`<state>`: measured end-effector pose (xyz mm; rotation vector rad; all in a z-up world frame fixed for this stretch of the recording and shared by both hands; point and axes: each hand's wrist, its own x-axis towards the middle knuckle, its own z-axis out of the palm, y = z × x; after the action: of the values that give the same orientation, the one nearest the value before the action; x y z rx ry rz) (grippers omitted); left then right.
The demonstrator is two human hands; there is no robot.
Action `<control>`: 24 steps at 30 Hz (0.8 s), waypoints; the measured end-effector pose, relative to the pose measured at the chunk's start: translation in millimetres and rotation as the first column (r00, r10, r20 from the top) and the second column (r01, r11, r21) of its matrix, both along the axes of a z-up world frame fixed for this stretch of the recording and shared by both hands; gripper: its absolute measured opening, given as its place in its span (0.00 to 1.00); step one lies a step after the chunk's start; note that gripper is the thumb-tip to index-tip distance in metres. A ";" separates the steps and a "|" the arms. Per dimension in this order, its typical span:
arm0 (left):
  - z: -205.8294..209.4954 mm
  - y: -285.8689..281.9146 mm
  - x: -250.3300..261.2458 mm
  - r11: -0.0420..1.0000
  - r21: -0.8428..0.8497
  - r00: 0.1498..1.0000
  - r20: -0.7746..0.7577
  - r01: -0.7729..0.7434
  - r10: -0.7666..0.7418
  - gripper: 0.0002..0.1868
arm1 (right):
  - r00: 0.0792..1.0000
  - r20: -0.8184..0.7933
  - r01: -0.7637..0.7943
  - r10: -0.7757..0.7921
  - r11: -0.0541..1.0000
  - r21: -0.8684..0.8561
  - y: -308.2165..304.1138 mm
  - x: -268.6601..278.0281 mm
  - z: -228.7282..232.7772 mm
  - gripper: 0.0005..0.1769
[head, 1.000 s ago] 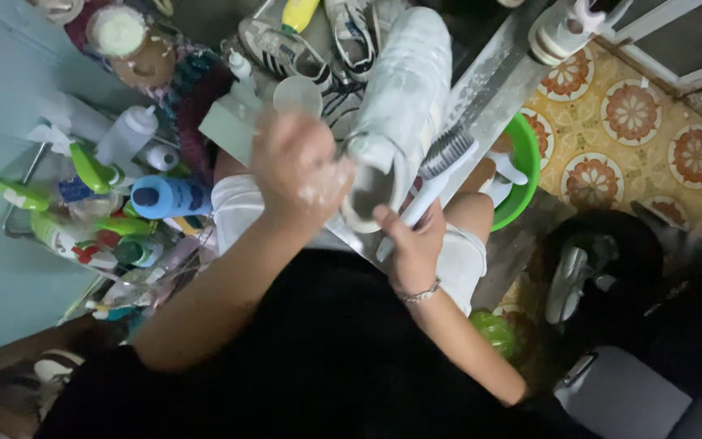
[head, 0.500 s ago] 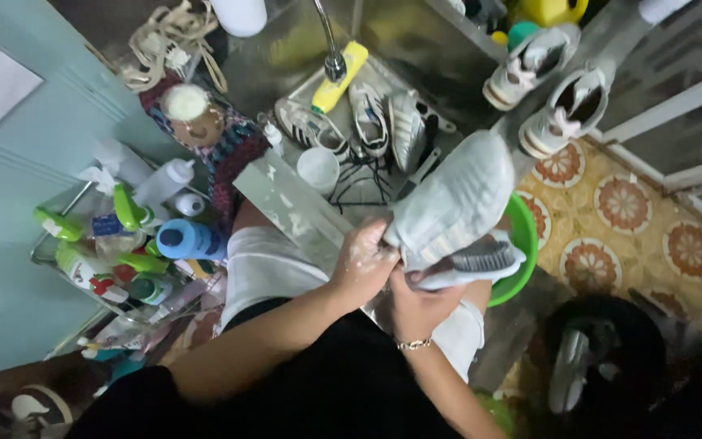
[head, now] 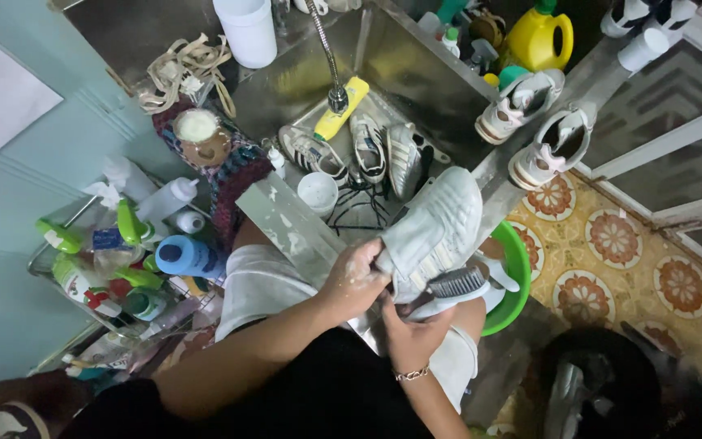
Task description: Cleaning and scrubbing white sneakers with cleaning foam and brushes at a utility sink.
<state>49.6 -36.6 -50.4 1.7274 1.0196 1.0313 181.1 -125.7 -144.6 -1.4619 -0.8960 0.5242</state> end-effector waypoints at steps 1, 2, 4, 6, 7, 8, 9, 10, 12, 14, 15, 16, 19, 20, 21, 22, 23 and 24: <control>-8.8 -0.9 1.7 1.000 0.004 1.000 0.001 0.000 0.000 0.13 | 1.000 0.001 0.000 0.000 1.000 0.004 1.4 0.7 1.8 0.47; -17.7 -2.2 3.0 0.999 0.002 0.996 -0.080 -0.032 0.032 0.13 | 0.998 -0.035 -0.058 0.060 0.997 0.050 2.1 0.9 3.7 0.47; -38.3 -0.6 2.9 0.998 0.005 0.985 -0.160 -0.065 0.065 0.14 | 0.990 -0.069 -0.115 0.122 0.988 0.100 3.2 -0.2 10.9 0.47; -61.1 5.5 0.0 0.986 -0.165 0.928 -0.371 -0.024 -0.040 0.15 | 0.965 -0.180 -0.169 0.190 0.978 0.123 4.2 -2.8 22.3 0.42; -45.6 12.0 -4.6 0.987 -0.162 0.927 -0.373 -0.023 -0.039 0.15 | 0.965 -0.181 -0.168 0.190 0.978 0.126 6.3 -2.6 21.5 0.42; -30.9 15.9 -8.2 0.965 -0.264 0.914 -0.389 0.006 -0.112 0.17 | 0.965 -0.195 -0.167 0.175 0.984 0.060 5.6 -1.6 20.6 0.39; -16.8 20.1 -11.8 0.931 -0.364 0.898 -0.398 0.032 -0.186 0.18 | 0.965 -0.208 -0.165 0.160 0.986 -0.007 5.0 -0.6 19.1 0.36; -28.0 24.8 -16.4 0.928 -0.371 0.898 -0.397 0.033 -0.191 0.18 | 0.965 -0.208 -0.164 0.157 0.986 -0.015 6.5 -2.6 25.2 0.36; -52.8 32.3 -24.8 0.963 -0.172 0.870 -0.418 0.208 -0.262 0.19 | 0.968 -0.203 -0.165 0.151 0.985 -0.056 7.5 -6.4 35.7 0.30; -97.5 41.9 -36.5 0.929 0.129 0.828 -0.507 0.347 -0.239 0.15 | 0.961 -0.241 -0.158 0.136 0.985 -0.073 1.7 6.2 -14.3 0.23; -120.5 45.4 -41.8 0.780 0.411 0.796 -0.580 0.472 -0.175 0.14 | 0.952 -0.277 -0.154 0.128 0.985 -0.078 -3.1 13.0 -39.3 0.17; -70.7 39.7 -43.9 0.783 0.402 0.796 -0.576 0.474 -0.187 0.14 | 0.954 -0.277 -0.150 0.120 0.984 -0.091 0.0 17.0 -24.0 0.17; 16.0 24.9 -51.0 0.532 -0.830 0.985 0.138 0.171 -0.101 0.17 | 0.907 -0.419 -0.074 -0.048 0.960 -0.271 13.4 23.7 8.1 0.14; -3.6 18.8 -50.1 0.727 -0.653 0.968 0.039 0.212 -0.248 0.17 | 0.884 -0.466 -0.097 -0.030 0.965 -0.245 16.5 21.6 10.3 0.17; -23.1 12.1 -49.2 0.858 -0.429 0.930 -0.096 0.283 -0.355 0.17 | 0.859 -0.512 -0.117 -0.011 0.969 -0.218 19.8 19.8 12.3 0.19; -12.4 6.1 -48.3 0.848 -0.447 0.929 -0.090 0.283 -0.358 0.17 | 0.858 -0.513 -0.117 -0.022 0.964 -0.237 17.9 16.6 19.6 0.19; -1.3 0.5 -47.2 0.857 -0.462 0.960 -0.042 0.227 -0.277 0.16 | 0.742 -0.666 -0.203 0.077 0.972 -0.114 16.1 13.6 27.2 0.24; 10.4 2.9 -43.8 0.869 -0.463 0.981 0.005 0.176 -0.196 0.16 | 0.599 -0.777 -0.256 0.191 0.966 0.040 22.5 12.9 34.8 0.29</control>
<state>5.8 -33.7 -40.0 1.4201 1.0043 0.5692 193.9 -103.2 -109.7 -1.0032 -0.3408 1.2842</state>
